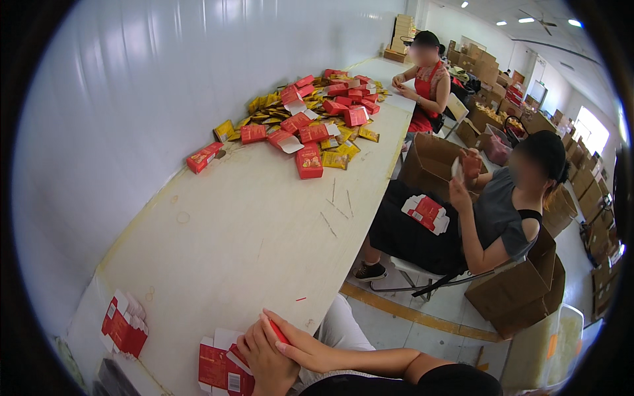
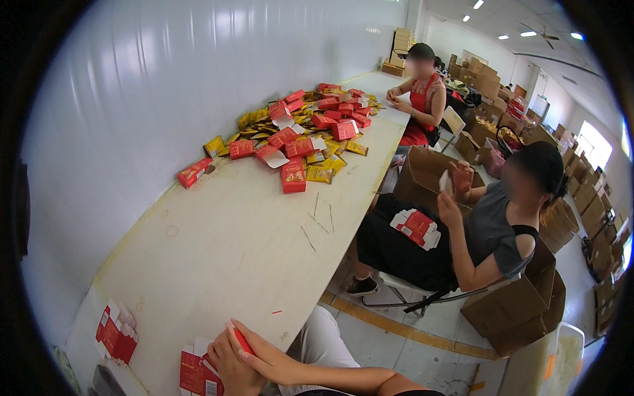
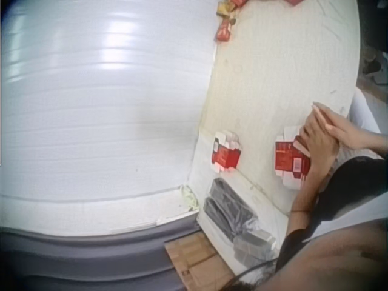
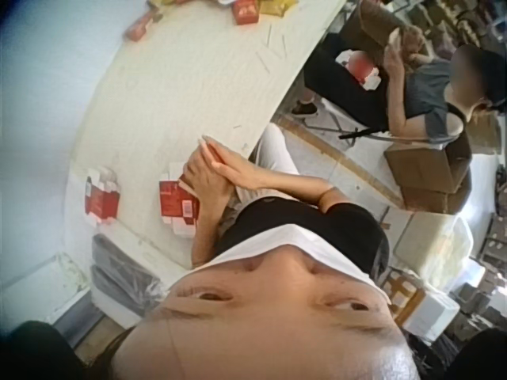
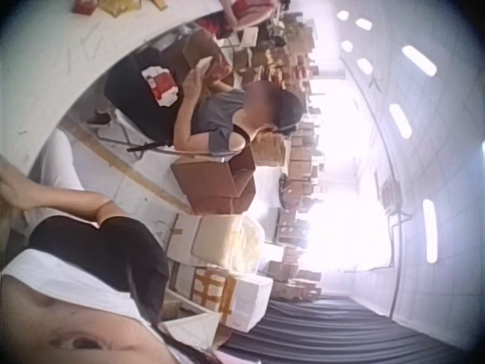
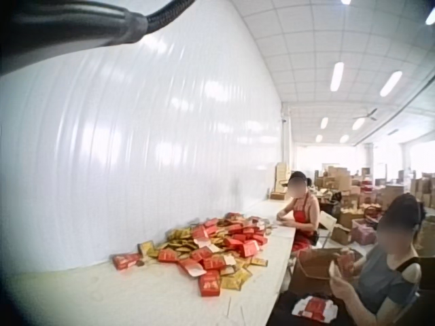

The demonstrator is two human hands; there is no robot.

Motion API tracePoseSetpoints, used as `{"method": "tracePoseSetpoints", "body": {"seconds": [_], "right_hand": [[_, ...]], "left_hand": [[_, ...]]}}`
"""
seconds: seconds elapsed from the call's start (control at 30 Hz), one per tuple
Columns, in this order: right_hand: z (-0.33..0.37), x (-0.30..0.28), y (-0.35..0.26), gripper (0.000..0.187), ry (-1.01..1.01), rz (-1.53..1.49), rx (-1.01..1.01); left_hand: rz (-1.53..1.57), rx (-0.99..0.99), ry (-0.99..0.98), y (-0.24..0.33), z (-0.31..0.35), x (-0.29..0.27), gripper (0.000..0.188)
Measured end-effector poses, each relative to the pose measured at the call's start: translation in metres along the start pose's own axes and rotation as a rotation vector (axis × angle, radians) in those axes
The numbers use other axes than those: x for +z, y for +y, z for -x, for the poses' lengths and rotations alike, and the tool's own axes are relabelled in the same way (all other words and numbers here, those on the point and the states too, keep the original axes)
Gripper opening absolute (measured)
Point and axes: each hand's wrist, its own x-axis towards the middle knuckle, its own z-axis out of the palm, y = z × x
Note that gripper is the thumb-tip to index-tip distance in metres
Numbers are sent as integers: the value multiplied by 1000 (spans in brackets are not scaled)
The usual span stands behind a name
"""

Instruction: The person assembles cardboard gift boxes by hand, folding the flaps and sides of individual red boxes from a flat state and stacking the completed boxes on the table.

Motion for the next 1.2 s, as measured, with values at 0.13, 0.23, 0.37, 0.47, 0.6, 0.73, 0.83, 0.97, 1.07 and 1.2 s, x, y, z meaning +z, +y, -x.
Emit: {"method": "tracePoseSetpoints", "body": {"seconds": [0.13, 0.23, 0.37, 0.47, 0.6, 0.73, 0.83, 0.97, 1.07, 1.2], "right_hand": [[2, 2, -2, 63, 57, -192, 96], [2, -2, 3, 62, 134, -222, 103], [0, -20, -16, 64, 256, -130, 153], [-2, -21, -17, 67, 220, -89, 84], [-1, -18, -18, 71, 164, -314, 165], [-2, -18, -21, 72, 133, -439, 203], [1, -21, -17, 73, 129, -431, 216], [-2, -17, -21, 71, 140, -559, 162], [-2, -16, -19, 69, 177, -473, 105], [-1, -17, -17, 66, 156, -362, 65]], "left_hand": [[-35, 72, -92, -15, 10, -1, 74], [-108, 38, -163, -11, -2, -30, 90], [-107, -85, -56, -24, -6, -33, 80], [80, -60, 49, -29, -5, -18, 77], [140, -50, 76, -30, -1, -23, 77], [181, -92, 84, -30, 2, -23, 75], [192, -98, 92, -29, 3, -22, 73], [183, -89, 98, -29, 3, -21, 76], [169, -79, 154, -26, 7, -14, 82], [125, -73, 247, -24, 11, -6, 84]]}}
